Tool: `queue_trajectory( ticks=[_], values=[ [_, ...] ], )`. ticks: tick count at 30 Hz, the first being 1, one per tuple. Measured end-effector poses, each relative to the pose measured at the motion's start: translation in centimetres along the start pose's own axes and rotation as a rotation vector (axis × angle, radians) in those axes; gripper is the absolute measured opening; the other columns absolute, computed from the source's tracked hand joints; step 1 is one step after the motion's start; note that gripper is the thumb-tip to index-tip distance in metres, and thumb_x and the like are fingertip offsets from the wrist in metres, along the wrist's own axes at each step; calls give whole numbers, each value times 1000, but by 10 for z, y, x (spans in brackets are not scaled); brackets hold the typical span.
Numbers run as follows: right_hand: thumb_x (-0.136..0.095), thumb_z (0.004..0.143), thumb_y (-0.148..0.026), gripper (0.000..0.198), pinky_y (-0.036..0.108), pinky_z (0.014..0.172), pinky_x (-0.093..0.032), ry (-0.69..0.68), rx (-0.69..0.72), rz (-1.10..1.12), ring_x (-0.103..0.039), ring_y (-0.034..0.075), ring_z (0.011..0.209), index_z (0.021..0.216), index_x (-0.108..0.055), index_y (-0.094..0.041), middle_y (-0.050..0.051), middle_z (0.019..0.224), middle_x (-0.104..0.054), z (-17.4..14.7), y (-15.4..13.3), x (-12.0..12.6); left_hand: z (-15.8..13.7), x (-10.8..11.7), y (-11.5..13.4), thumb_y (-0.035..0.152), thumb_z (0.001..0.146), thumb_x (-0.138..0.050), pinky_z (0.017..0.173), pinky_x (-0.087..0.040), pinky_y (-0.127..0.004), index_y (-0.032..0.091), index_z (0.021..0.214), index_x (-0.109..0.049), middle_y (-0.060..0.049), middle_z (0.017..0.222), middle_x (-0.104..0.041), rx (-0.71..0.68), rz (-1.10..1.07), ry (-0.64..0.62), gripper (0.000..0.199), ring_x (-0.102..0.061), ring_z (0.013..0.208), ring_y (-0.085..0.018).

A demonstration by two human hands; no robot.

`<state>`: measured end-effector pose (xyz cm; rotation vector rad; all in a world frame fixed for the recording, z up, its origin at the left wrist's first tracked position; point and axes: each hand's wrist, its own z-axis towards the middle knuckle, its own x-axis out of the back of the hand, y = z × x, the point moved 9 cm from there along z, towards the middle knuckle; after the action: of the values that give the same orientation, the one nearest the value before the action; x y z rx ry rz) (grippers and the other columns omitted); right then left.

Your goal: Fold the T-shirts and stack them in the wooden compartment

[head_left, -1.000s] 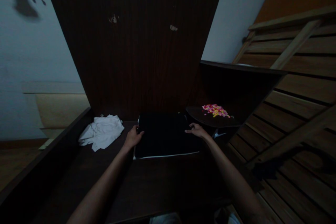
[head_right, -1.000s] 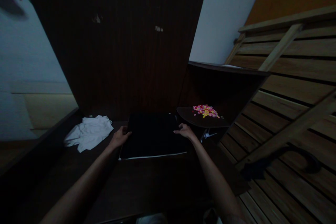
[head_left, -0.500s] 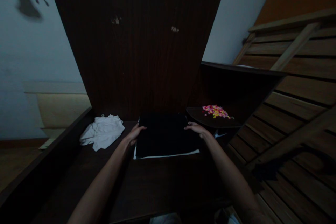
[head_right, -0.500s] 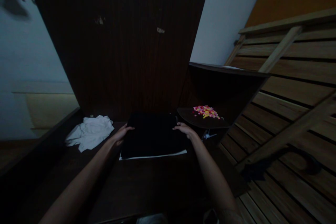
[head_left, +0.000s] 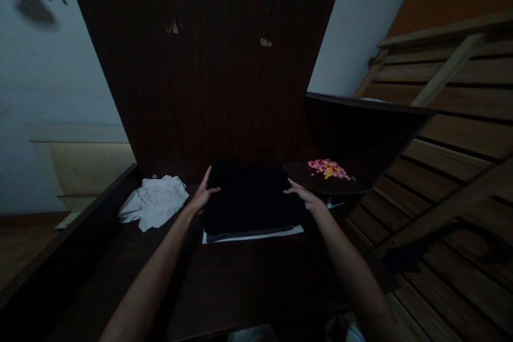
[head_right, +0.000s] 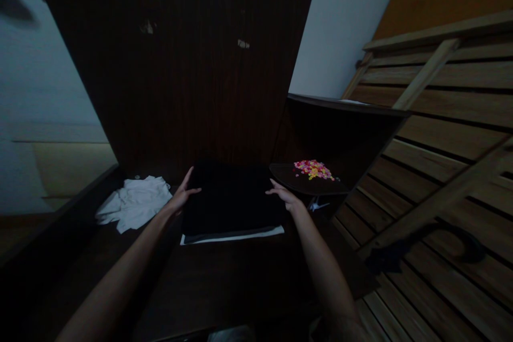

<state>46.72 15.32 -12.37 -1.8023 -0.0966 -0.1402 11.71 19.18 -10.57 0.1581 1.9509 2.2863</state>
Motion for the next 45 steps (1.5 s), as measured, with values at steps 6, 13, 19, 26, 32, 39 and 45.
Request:
queue_trajectory(
  ticks=[6,13,19,26,32,39,45],
  values=[
    [-69,74,-26,72,35,86,-54,8,-205,-33,-65,23,103,141,-41,-23,10,125,-63,5,38,3,-11,3,-46,16,76,-64,93,-52,-34,32,151,-22,-8,148,-45,256,-59,8,88,-58,120,-24],
    [-70,75,-35,57,34,84,-53,21,-103,-226,-64,23,103,127,-51,-21,9,120,-65,8,30,9,-5,20,-29,14,76,-63,101,-45,-35,19,124,-60,-8,131,-61,148,378,87,48,-57,121,-24],
    [-76,69,-36,72,34,93,-46,196,9,-692,-59,27,111,131,-46,-14,15,125,-60,6,7,23,0,30,-32,16,68,-73,106,-40,-39,18,115,-64,-11,129,-62,161,500,99,48,-54,123,-28],
    [-69,76,-46,66,34,93,-47,87,8,-651,-59,25,113,130,-47,-14,15,130,-58,-11,29,15,-27,14,-51,23,69,-73,97,-49,-34,21,137,-48,-10,134,-59,180,291,-127,72,-57,121,-23],
    [-63,81,-50,67,43,92,-46,201,-47,-1114,-59,34,114,134,-45,-13,21,126,-59,-32,9,10,-36,26,-34,33,66,-75,98,-47,-38,19,123,-59,-13,129,-58,96,809,-23,61,-60,114,-28],
    [-37,95,-46,56,44,111,-26,333,415,-1239,-29,33,140,138,-46,-11,19,149,-37,-13,-65,-81,0,-53,17,41,93,-42,110,-33,-42,15,137,-48,-14,149,-41,-275,1186,1,52,-41,134,-30],
    [-19,97,-55,67,45,117,-10,137,311,-1206,-7,28,148,150,-28,-16,8,160,-17,35,-22,-115,23,-78,-27,55,93,-29,116,-14,-52,16,150,-29,-11,160,-18,-70,1303,-147,69,-12,146,-34]
  ],
)
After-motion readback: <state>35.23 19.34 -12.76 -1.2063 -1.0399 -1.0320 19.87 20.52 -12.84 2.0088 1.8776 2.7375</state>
